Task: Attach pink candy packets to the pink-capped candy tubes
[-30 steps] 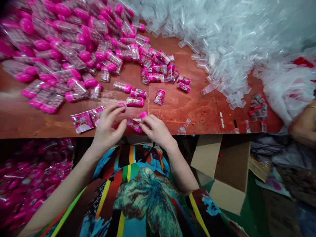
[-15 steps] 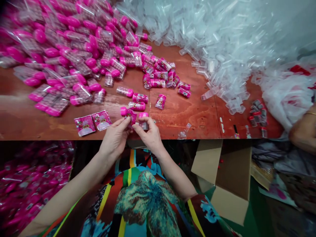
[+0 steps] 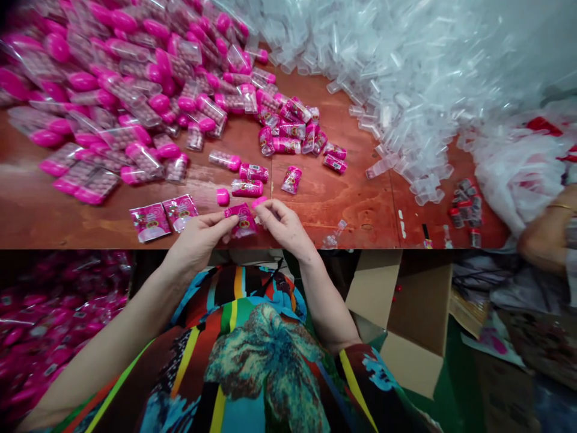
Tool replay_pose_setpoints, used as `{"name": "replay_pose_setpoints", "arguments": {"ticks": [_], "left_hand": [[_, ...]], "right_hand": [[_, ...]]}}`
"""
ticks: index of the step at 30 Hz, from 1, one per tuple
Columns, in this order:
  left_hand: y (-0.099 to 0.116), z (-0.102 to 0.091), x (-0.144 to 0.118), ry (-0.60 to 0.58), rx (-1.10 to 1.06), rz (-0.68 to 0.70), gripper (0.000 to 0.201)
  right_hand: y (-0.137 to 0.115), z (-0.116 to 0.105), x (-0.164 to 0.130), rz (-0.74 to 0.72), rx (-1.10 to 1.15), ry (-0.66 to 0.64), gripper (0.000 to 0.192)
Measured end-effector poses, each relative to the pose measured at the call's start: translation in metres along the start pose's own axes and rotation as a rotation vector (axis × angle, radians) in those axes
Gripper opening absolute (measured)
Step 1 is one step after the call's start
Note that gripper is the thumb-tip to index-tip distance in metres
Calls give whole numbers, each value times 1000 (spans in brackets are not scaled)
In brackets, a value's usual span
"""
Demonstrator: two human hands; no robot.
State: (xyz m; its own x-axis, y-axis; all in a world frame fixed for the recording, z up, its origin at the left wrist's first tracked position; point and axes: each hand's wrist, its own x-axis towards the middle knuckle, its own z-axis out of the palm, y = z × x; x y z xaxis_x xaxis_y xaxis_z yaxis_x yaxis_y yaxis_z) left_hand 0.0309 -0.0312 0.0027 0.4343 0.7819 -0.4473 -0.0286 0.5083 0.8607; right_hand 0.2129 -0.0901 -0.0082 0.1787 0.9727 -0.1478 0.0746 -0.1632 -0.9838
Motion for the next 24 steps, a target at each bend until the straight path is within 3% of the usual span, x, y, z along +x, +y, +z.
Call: {"name": "replay_pose_setpoints", "arguments": {"ticks": [6, 10, 15, 24], "left_hand": [[-9, 4, 9, 115, -362, -122, 28], [-7, 8, 13, 157, -517, -202, 21], [-6, 13, 13, 161, -566, -294, 15], [-11, 20, 10, 188, -552, -246, 19]], "right_hand": [[7, 17, -26, -126, 48, 293, 22], [16, 32, -45, -133, 52, 263, 22], [26, 39, -45, -109, 59, 278, 27], [28, 39, -47, -147, 28, 365, 31]]}}
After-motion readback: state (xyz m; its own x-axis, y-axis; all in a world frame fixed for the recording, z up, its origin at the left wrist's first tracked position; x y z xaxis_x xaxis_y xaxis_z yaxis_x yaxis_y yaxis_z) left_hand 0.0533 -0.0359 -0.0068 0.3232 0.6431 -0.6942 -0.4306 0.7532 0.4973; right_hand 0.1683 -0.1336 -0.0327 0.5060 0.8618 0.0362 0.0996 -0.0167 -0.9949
